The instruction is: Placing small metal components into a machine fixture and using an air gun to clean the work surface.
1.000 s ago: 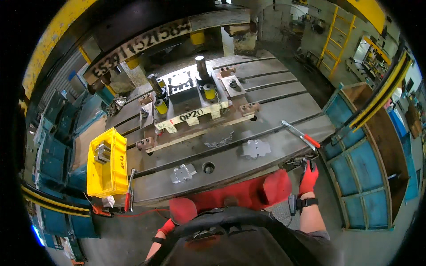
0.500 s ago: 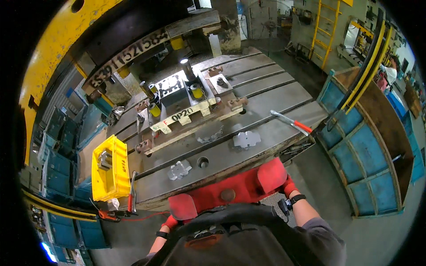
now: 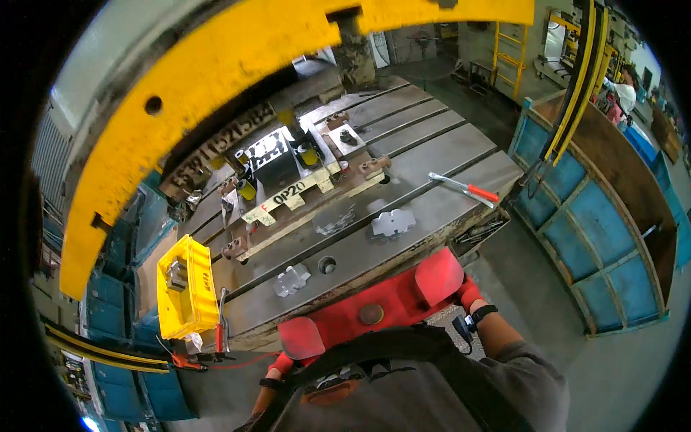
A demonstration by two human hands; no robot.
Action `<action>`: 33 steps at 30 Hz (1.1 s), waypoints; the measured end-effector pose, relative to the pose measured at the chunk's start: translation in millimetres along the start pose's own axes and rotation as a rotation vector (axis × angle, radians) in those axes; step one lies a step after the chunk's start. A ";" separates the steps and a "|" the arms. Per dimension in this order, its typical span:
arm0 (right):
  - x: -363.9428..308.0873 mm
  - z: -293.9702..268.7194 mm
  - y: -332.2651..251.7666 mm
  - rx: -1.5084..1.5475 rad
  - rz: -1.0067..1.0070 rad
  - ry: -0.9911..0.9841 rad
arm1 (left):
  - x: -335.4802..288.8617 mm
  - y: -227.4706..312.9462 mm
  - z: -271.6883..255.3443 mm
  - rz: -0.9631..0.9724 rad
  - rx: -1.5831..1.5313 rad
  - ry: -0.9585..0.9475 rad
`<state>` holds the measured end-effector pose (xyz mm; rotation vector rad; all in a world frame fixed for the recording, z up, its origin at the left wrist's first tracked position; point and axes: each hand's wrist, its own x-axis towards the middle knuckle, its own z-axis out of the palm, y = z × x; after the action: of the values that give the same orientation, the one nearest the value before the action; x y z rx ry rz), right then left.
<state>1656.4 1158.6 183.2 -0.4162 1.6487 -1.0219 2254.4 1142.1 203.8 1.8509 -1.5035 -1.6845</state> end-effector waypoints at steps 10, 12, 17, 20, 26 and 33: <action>41.2 -11.4 45.7 -0.042 -0.467 -0.082 | 6.6 -8.3 -18.8 0.088 0.790 -0.192; 38.4 -9.5 47.2 -0.070 -0.506 -0.038 | 6.4 -7.1 -16.1 0.006 0.519 -0.134; -44.8 -10.0 -51.9 -0.214 -0.159 -0.088 | -20.7 0.4 -38.4 -0.224 -0.036 -0.020; -27.2 -39.5 -63.7 -0.255 -0.120 0.146 | -17.3 51.4 -81.1 -0.346 -0.164 0.017; 1.4 18.4 -160.8 -0.120 -0.574 0.260 | -22.2 169.4 -135.4 0.143 -0.288 0.147; 13.7 110.1 -196.8 -0.409 -0.601 0.247 | 59.5 371.7 -132.0 0.555 -0.208 0.072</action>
<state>1707.4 992.4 327.5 -1.1474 2.0166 -1.1977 2161.4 869.2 479.6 1.2238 -1.5548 -1.4223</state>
